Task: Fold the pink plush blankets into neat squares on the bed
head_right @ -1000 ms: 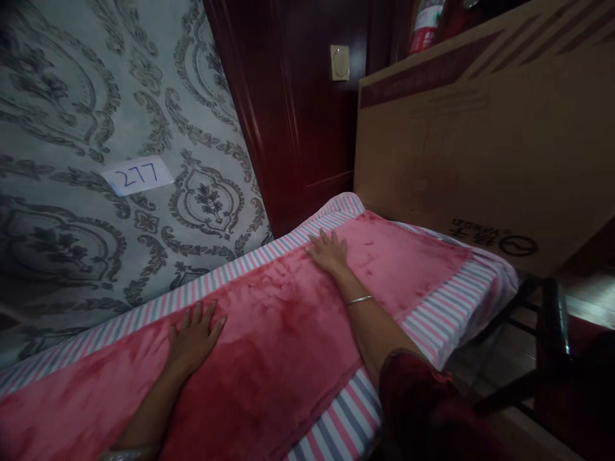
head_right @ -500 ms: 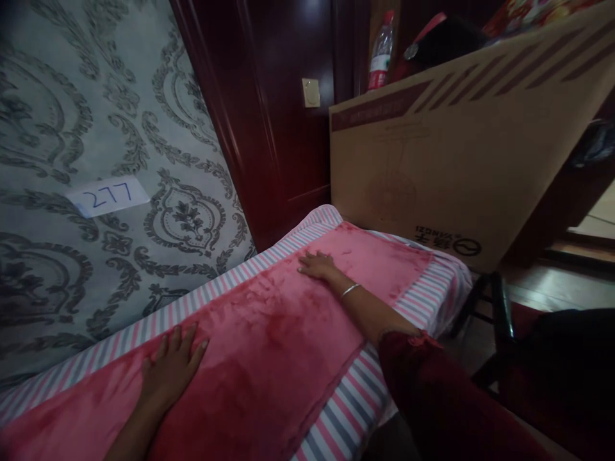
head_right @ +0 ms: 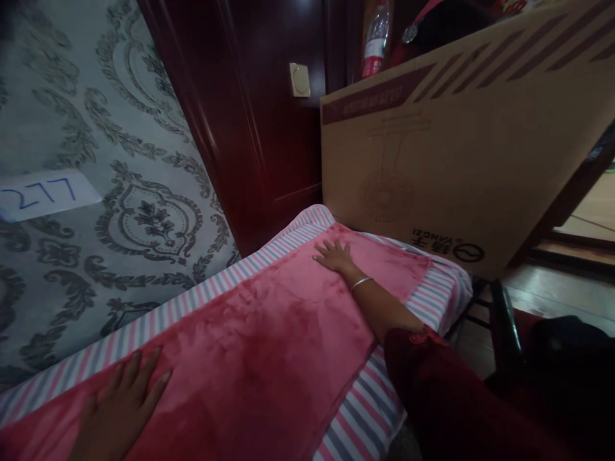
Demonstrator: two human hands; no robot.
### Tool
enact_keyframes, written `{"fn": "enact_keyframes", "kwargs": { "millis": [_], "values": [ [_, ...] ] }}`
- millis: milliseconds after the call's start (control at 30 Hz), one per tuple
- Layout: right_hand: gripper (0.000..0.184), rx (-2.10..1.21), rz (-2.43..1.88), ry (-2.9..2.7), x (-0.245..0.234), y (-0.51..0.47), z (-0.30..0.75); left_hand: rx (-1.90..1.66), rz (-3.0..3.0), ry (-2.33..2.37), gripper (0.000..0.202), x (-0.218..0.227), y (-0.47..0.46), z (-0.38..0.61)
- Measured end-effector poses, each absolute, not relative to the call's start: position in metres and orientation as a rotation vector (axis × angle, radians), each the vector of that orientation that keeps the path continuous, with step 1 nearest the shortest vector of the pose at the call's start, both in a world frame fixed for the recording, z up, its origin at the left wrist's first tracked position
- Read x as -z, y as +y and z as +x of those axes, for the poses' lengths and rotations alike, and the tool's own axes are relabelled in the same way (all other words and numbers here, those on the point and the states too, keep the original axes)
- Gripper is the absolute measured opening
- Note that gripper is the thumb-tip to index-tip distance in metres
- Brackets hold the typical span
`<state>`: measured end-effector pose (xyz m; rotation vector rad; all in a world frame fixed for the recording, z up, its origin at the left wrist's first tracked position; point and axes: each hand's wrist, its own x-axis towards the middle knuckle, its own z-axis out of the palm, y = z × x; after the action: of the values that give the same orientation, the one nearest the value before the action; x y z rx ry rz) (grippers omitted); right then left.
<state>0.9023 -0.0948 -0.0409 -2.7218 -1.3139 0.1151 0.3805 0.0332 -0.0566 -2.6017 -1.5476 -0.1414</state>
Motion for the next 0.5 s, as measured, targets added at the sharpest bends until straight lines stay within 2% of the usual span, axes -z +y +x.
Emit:
{"fn": "enact_keyframes", "kwargs": {
  "millis": [133,300,500],
  "values": [
    [0.068,-0.102,-2.726,-1.346,0.033,-0.094,0.912,0.238,-2.608,-1.531,0.072,0.064,0.034,0.379],
    [0.065,0.043,-2.681,-1.415,0.018,-0.093,0.952,0.234,-2.665,-1.454,0.068,0.061,0.035,0.374],
    [0.067,-0.03,-2.697,-1.402,0.046,-0.083,0.996,0.235,-2.644,-1.521,0.074,0.068,0.039,0.369]
  ]
}}
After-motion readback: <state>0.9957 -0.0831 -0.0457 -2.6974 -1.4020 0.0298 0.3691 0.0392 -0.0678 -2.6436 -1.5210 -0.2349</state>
